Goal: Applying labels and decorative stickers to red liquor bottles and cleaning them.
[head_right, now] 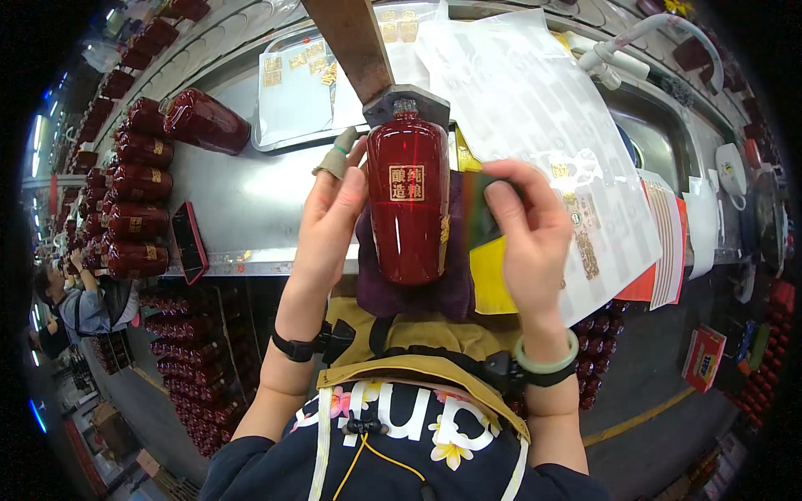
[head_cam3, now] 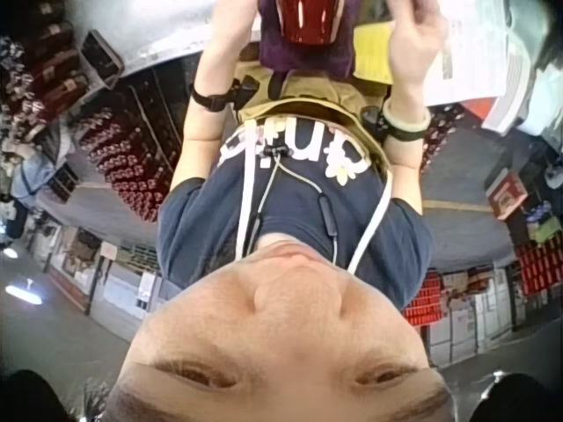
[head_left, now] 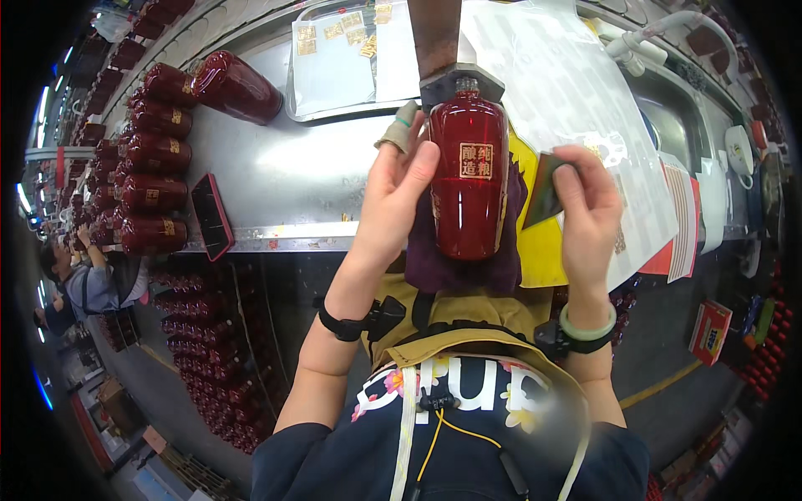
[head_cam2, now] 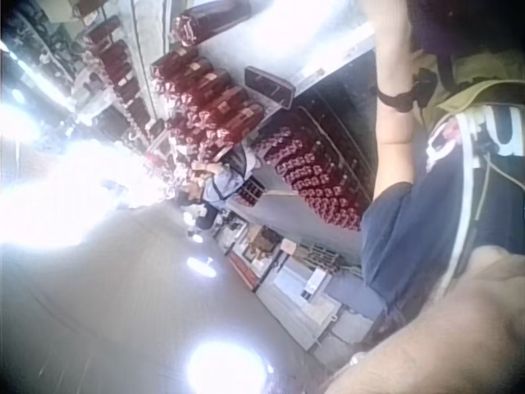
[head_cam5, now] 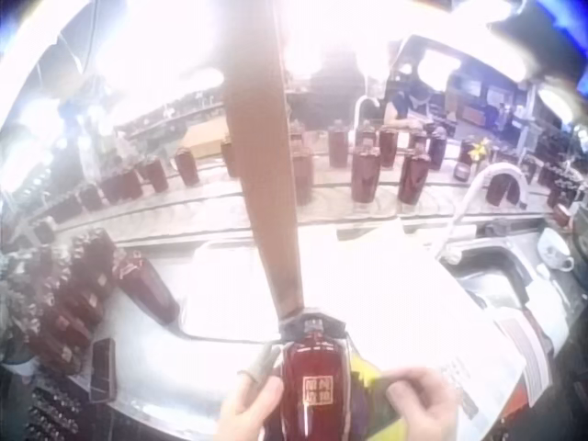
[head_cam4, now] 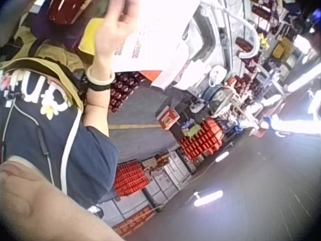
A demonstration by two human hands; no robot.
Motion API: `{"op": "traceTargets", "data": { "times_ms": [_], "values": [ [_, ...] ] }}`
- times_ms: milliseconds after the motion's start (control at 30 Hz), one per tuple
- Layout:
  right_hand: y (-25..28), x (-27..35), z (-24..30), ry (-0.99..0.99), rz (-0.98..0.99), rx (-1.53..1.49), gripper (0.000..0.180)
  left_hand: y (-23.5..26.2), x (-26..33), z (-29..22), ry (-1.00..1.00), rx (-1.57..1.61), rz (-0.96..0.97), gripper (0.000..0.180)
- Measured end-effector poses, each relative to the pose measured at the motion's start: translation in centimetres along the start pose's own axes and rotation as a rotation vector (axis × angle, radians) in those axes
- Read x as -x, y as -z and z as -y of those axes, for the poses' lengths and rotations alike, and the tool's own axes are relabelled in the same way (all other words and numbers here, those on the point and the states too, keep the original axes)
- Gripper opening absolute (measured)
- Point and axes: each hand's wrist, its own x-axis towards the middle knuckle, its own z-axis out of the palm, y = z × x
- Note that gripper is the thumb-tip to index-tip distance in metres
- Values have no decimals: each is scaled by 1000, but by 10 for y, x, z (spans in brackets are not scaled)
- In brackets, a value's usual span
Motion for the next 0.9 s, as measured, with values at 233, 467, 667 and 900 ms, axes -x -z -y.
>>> {"op": "traceTargets", "data": {
  "times_ms": [233, 467, 667, 900],
  "values": [
    [5, -26, -1, 45, 97, 164, 21, -5, 3, -1, -2, -39, 16, 75],
    [-16, -42, 12, 289, 126, 297, 30, -24, 7, 4, -64, -185, 22, 92],
    [-29, -55, 34, 557, 425, 611, 29, -30, 9, 3, -63, -148, -9, 82],
    [-33, -58, 33, 1181, 573, 873, 27, -6, 23, 10, -112, -66, -83, 79]
  ]
}}
